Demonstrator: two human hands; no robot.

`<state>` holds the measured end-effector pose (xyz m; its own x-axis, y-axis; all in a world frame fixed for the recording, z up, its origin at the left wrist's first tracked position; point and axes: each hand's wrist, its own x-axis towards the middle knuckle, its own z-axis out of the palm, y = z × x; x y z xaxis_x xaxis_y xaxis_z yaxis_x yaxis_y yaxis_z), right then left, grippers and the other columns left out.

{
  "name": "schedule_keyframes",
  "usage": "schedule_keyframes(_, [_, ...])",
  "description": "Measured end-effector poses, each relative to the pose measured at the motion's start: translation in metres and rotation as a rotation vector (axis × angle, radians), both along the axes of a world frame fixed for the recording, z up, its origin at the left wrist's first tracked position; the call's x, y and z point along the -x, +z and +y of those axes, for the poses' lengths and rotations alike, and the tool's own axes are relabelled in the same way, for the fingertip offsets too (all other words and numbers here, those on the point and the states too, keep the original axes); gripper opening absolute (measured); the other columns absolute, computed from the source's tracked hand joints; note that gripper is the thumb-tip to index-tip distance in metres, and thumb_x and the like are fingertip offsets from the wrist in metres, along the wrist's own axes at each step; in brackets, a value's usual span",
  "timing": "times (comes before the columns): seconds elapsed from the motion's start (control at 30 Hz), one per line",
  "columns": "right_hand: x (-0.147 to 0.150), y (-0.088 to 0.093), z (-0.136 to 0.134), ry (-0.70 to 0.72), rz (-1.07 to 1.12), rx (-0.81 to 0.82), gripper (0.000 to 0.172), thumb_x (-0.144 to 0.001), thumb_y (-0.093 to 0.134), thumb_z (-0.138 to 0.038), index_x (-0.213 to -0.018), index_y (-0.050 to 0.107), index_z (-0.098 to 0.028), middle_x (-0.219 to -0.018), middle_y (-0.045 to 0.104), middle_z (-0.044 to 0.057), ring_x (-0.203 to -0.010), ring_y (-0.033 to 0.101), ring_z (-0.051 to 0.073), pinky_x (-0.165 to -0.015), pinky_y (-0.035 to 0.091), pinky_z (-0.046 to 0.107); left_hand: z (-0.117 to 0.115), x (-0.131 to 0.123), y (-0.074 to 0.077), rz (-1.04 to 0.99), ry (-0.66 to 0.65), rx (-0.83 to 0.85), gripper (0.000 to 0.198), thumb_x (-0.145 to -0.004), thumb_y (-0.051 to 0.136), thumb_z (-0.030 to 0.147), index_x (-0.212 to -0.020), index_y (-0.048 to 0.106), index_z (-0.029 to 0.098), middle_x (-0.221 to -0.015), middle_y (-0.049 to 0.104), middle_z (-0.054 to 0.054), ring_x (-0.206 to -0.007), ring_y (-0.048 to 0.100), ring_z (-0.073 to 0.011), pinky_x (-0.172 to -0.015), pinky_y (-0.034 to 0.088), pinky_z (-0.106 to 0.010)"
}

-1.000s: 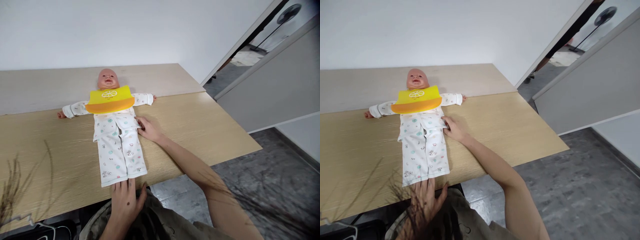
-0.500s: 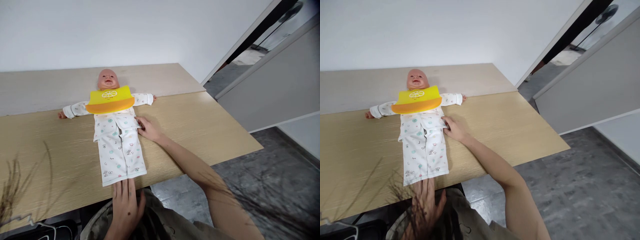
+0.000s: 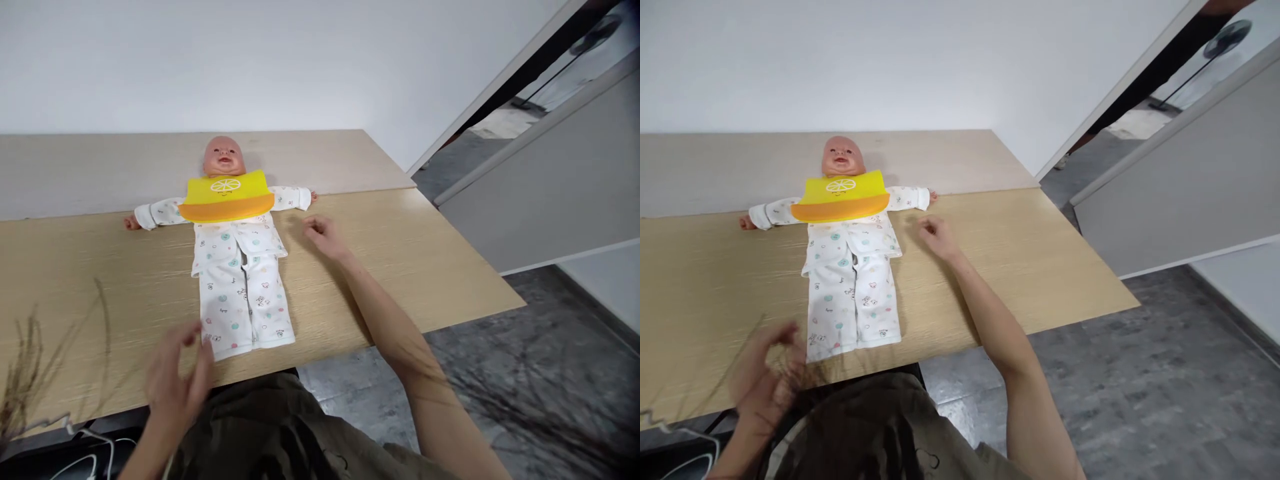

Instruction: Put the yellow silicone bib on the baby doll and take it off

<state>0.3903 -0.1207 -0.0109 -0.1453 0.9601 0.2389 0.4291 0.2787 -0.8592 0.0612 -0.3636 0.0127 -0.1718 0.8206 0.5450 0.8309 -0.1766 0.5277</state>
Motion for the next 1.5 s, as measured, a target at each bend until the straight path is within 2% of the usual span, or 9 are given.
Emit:
schedule_keyframes(0.1, [-0.005, -0.012, 0.025, -0.250, 0.114, 0.056, 0.012, -0.084, 0.062, -0.028, -0.087, 0.065, -0.017, -0.083, 0.066, 0.003, -0.069, 0.056, 0.014, -0.070, 0.049, 0.031, 0.082, 0.026, 0.006, -0.225, 0.099, 0.105, 0.024, -0.091, 0.059, 0.033, -0.097, 0.073, 0.014, -0.084, 0.072, -0.004, -0.073, 0.065, -0.0165, -0.069, 0.055, -0.030])
schedule_keyframes(0.23, [-0.006, -0.021, 0.063, -0.367, 0.239, 0.061, 0.015, -0.082, 0.062, -0.026, -0.094, 0.063, -0.016, -0.086, 0.067, 0.002, -0.075, 0.059, 0.014, -0.075, 0.049, 0.029, 0.177, 0.061, 0.006, -0.459, 0.266, 0.147, 0.030, -0.087, 0.057, 0.022, -0.105, 0.069, 0.000, -0.088, 0.071, -0.004, -0.072, 0.060, -0.0091, -0.067, 0.048, -0.021])
schedule_keyframes(0.33, [-0.002, -0.026, 0.089, -0.421, 0.303, 0.058, 0.028, -0.083, 0.063, -0.033, -0.105, 0.061, -0.016, -0.092, 0.068, 0.004, -0.079, 0.062, 0.014, -0.076, 0.049, 0.027, 0.223, 0.087, 0.009, -0.423, 0.347, 0.121, 0.037, -0.087, 0.057, 0.024, -0.108, 0.063, -0.005, -0.097, 0.071, -0.006, -0.077, 0.061, -0.0093, -0.067, 0.048, -0.021])
schedule_keyframes(0.47, [0.004, -0.032, 0.112, -0.514, 0.302, 0.017, 0.034, -0.082, 0.065, -0.040, -0.106, 0.060, -0.016, -0.089, 0.066, 0.003, -0.077, 0.061, 0.015, -0.075, 0.048, 0.027, 0.258, 0.117, 0.016, -0.335, 0.469, 0.124, 0.035, -0.079, 0.064, 0.025, -0.099, 0.062, -0.003, -0.091, 0.068, -0.002, -0.078, 0.060, -0.0109, -0.076, 0.053, -0.031])
schedule_keyframes(0.63, [0.009, -0.035, 0.120, -0.511, 0.266, -0.063, 0.036, -0.081, 0.064, -0.045, -0.105, 0.057, -0.018, -0.077, 0.061, 0.000, -0.073, 0.060, 0.016, -0.073, 0.047, 0.028, 0.288, 0.145, 0.013, -0.219, 0.570, 0.173, 0.032, -0.072, 0.071, 0.031, -0.085, 0.061, 0.004, -0.064, 0.054, 0.009, -0.071, 0.062, -0.0150, -0.082, 0.054, -0.047])
schedule_keyframes(0.77, [0.010, -0.033, 0.122, -0.487, 0.263, -0.087, 0.033, -0.081, 0.062, -0.041, -0.105, 0.057, -0.019, -0.074, 0.057, -0.003, -0.070, 0.057, 0.015, -0.070, 0.046, 0.028, 0.306, 0.155, 0.003, -0.268, 0.482, 0.187, 0.049, -0.071, 0.069, 0.041, -0.090, 0.063, -0.003, -0.058, 0.051, 0.011, -0.054, 0.056, -0.0086, -0.066, 0.053, -0.039])
schedule_keyframes(0.9, [0.013, -0.029, 0.125, -0.501, 0.340, -0.078, 0.027, -0.078, 0.058, -0.030, -0.103, 0.057, -0.019, -0.069, 0.050, -0.005, -0.064, 0.052, 0.013, -0.066, 0.044, 0.027, 0.314, 0.155, -0.003, -0.435, 0.458, 0.104, 0.057, -0.073, 0.067, 0.043, -0.100, 0.064, -0.008, -0.061, 0.054, 0.009, -0.057, 0.058, -0.0076, -0.064, 0.051, -0.034])
schedule_keyframes(1.23, [0.010, -0.033, 0.126, -0.562, 0.482, -0.095, 0.021, -0.076, 0.057, -0.030, -0.094, 0.059, -0.019, -0.073, 0.053, -0.002, -0.067, 0.050, 0.013, -0.062, 0.042, 0.024, 0.312, 0.154, -0.010, -0.542, 0.493, 0.019, 0.046, -0.080, 0.062, 0.033, -0.105, 0.065, -0.005, -0.081, 0.066, 0.001, -0.070, 0.062, -0.0097, -0.062, 0.048, -0.024])
schedule_keyframes(1.5, [0.008, -0.030, 0.121, -0.542, 0.292, -0.186, 0.017, -0.083, 0.057, -0.030, -0.093, 0.062, -0.018, -0.080, 0.061, 0.000, -0.073, 0.055, 0.013, -0.072, 0.045, 0.027, 0.296, 0.140, 0.000, -0.528, 0.414, -0.081, 0.042, -0.070, 0.061, 0.015, -0.108, 0.077, 0.008, -0.066, 0.057, 0.004, -0.057, 0.049, -0.0067, -0.052, 0.032, -0.018])
